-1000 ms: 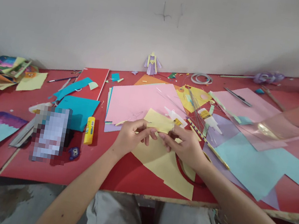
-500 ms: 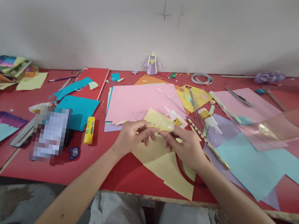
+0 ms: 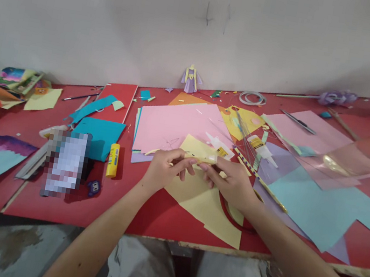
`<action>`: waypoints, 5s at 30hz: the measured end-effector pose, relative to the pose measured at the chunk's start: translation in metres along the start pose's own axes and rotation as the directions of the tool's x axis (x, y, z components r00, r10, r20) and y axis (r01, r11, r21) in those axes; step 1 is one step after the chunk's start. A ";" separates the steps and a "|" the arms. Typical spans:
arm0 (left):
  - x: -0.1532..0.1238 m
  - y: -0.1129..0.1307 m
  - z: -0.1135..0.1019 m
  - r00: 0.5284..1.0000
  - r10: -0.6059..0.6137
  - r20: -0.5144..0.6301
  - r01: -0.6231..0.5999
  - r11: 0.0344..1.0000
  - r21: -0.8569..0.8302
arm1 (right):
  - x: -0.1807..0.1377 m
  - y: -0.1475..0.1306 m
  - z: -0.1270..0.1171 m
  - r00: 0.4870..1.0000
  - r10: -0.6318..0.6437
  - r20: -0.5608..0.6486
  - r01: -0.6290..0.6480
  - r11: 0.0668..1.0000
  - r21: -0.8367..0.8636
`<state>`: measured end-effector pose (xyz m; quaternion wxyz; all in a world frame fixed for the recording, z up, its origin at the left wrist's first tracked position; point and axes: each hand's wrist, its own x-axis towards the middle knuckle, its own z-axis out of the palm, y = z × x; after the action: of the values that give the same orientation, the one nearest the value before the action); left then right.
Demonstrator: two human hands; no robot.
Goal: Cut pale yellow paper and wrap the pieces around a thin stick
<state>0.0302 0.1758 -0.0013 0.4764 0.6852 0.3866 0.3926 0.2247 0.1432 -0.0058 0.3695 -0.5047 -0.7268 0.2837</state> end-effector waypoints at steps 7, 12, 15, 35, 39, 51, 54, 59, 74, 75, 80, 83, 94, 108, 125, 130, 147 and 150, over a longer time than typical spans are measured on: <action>0.000 0.002 0.000 1.000 -0.014 0.009 0.014 1.000 -0.022 | -0.001 0.006 0.002 0.993 -0.102 -0.061 0.089 0.979 -0.183; 0.000 0.001 0.000 0.998 -0.037 0.042 0.041 0.995 -0.096 | -0.002 0.008 0.002 0.992 -0.107 -0.069 0.095 0.983 -0.158; 0.000 0.000 0.000 0.998 -0.034 0.054 0.039 0.995 -0.095 | -0.002 0.006 0.002 0.992 -0.093 -0.080 0.082 0.988 -0.134; -0.001 -0.004 -0.001 0.985 0.160 0.067 -0.161 0.987 0.007 | -0.002 0.003 0.000 1.000 0.020 0.023 -0.022 0.995 0.098; -0.001 -0.002 -0.001 0.983 0.164 0.085 -0.167 0.985 0.041 | 0.000 0.000 -0.001 0.998 0.054 0.028 -0.058 0.984 0.166; 0.000 -0.002 -0.001 0.982 0.174 0.076 -0.181 0.979 0.097 | 0.002 0.004 0.000 0.996 0.062 0.059 -0.073 0.973 0.219; 0.000 -0.002 -0.001 0.982 0.173 0.072 -0.180 0.979 0.100 | 0.002 0.003 -0.001 0.997 0.053 0.048 -0.061 0.983 0.176; 0.000 -0.002 -0.001 0.990 0.124 0.062 -0.129 0.989 0.069 | 0.002 0.002 -0.001 0.998 0.061 0.024 -0.064 0.990 0.129; 0.000 0.003 -0.001 0.996 0.048 0.076 -0.045 0.998 -0.031 | 0.000 0.004 0.001 0.999 0.010 -0.045 -0.008 0.999 0.054; 0.000 0.002 -0.001 0.996 0.047 0.076 -0.045 0.999 -0.025 | 0.000 0.004 0.001 0.999 0.012 -0.045 -0.009 0.998 0.055; -0.001 0.000 -0.002 0.996 0.052 0.065 -0.052 0.999 -0.002 | -0.001 0.003 0.001 0.999 0.021 -0.039 -0.018 0.997 0.078; -0.001 0.000 -0.002 0.996 0.061 0.059 -0.062 0.998 0.012 | -0.001 0.001 0.000 0.999 0.029 -0.025 -0.026 0.994 0.109; -0.001 0.001 -0.002 0.989 0.126 0.080 -0.135 0.983 0.126 | 0.000 -0.001 -0.001 1.000 0.013 -0.009 -0.012 0.994 0.106; 0.000 -0.005 -0.002 0.950 0.271 0.151 -0.305 0.911 0.279 | 0.003 -0.003 -0.004 0.999 0.008 0.047 -0.014 0.991 0.130; 0.002 -0.011 -0.002 0.962 0.234 0.139 -0.266 0.914 0.307 | 0.002 -0.001 -0.001 1.000 0.022 0.022 -0.026 0.975 0.221; 0.001 -0.010 -0.003 0.965 0.208 0.160 -0.251 0.911 0.328 | 0.002 0.001 0.000 1.000 0.022 0.014 -0.024 0.981 0.194; 0.000 -0.011 -0.005 0.966 0.160 0.201 -0.219 0.923 0.317 | 0.005 0.001 -0.001 0.999 0.041 -0.001 -0.040 0.974 0.224; 0.000 -0.007 -0.009 0.981 0.170 0.089 -0.190 0.926 0.326 | 0.005 0.003 0.000 0.997 0.076 -0.017 -0.068 0.957 0.282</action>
<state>0.0209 0.1810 -0.0054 0.3268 0.7998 0.3684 0.3432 0.2249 0.1484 -0.0070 0.4371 -0.4773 -0.6548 0.3904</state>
